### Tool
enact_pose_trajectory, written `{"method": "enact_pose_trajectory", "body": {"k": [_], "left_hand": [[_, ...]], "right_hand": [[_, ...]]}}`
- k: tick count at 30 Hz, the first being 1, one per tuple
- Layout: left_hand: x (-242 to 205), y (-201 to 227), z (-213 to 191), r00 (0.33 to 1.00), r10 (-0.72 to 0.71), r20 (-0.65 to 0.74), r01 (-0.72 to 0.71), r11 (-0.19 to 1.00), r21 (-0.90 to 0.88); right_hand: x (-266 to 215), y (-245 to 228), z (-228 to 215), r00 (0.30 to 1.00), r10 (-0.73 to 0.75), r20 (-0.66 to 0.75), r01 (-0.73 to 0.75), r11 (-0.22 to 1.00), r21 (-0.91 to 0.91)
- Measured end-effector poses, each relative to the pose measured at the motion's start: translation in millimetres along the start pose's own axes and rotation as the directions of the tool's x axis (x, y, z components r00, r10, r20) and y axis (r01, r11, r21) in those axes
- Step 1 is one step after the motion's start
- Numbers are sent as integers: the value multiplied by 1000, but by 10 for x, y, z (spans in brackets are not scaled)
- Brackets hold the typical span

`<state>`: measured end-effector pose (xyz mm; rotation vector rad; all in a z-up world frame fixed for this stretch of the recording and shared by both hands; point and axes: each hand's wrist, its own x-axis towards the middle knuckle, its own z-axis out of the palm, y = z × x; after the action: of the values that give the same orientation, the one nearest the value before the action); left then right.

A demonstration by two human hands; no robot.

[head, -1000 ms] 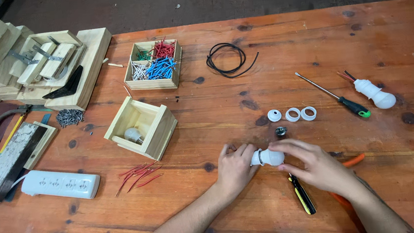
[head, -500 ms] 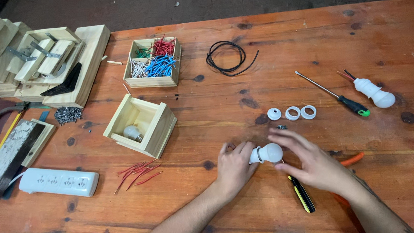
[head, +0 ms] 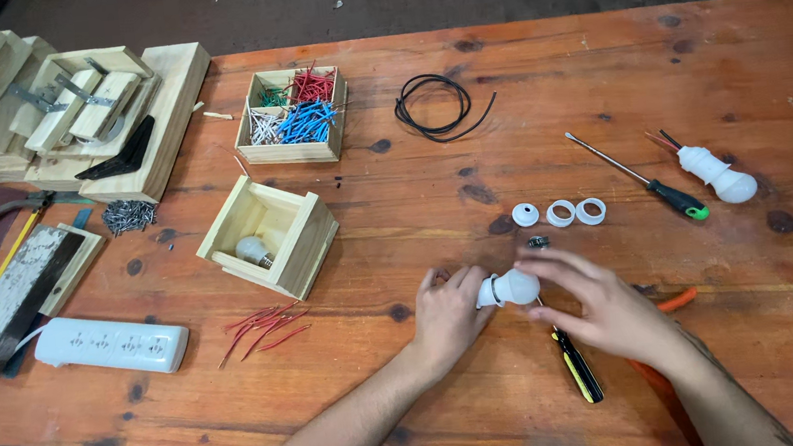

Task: The person disassembles a light bulb, tests it on a power strip, and then works with wires and a small electrical component using a screwdriver and pliers.

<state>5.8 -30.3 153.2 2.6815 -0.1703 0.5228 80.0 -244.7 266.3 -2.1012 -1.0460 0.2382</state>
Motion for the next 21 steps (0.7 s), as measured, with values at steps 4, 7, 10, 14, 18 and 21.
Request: {"method": "enact_pose_trajectory", "body": {"k": [4, 7, 10, 14, 18, 21], "left_hand": [[-20, -20, 21, 1000, -11, 17, 10, 1000, 20], [-28, -4, 20, 1000, -3, 31, 2, 1000, 16], [-44, 4, 13, 999, 11, 37, -12, 999, 30], [-63, -25, 48, 998, 9, 59, -13, 998, 55], [-27, -14, 4, 999, 5, 38, -6, 1000, 31], [-42, -30, 55, 999, 3, 32, -5, 998, 58]], "right_hand": [[0, 19, 35, 995, -104, 7, 104, 994, -24], [-15, 49, 57, 996, -85, 3, 85, 996, -38], [-31, 87, 92, 998, -67, -2, 66, 996, -54], [-74, 190, 180, 999, -24, -43, 20, 996, -84], [-13, 38, 138, 998, -33, -44, 31, 998, -47], [15, -78, 89, 994, -96, -53, 95, 995, -32]]}}
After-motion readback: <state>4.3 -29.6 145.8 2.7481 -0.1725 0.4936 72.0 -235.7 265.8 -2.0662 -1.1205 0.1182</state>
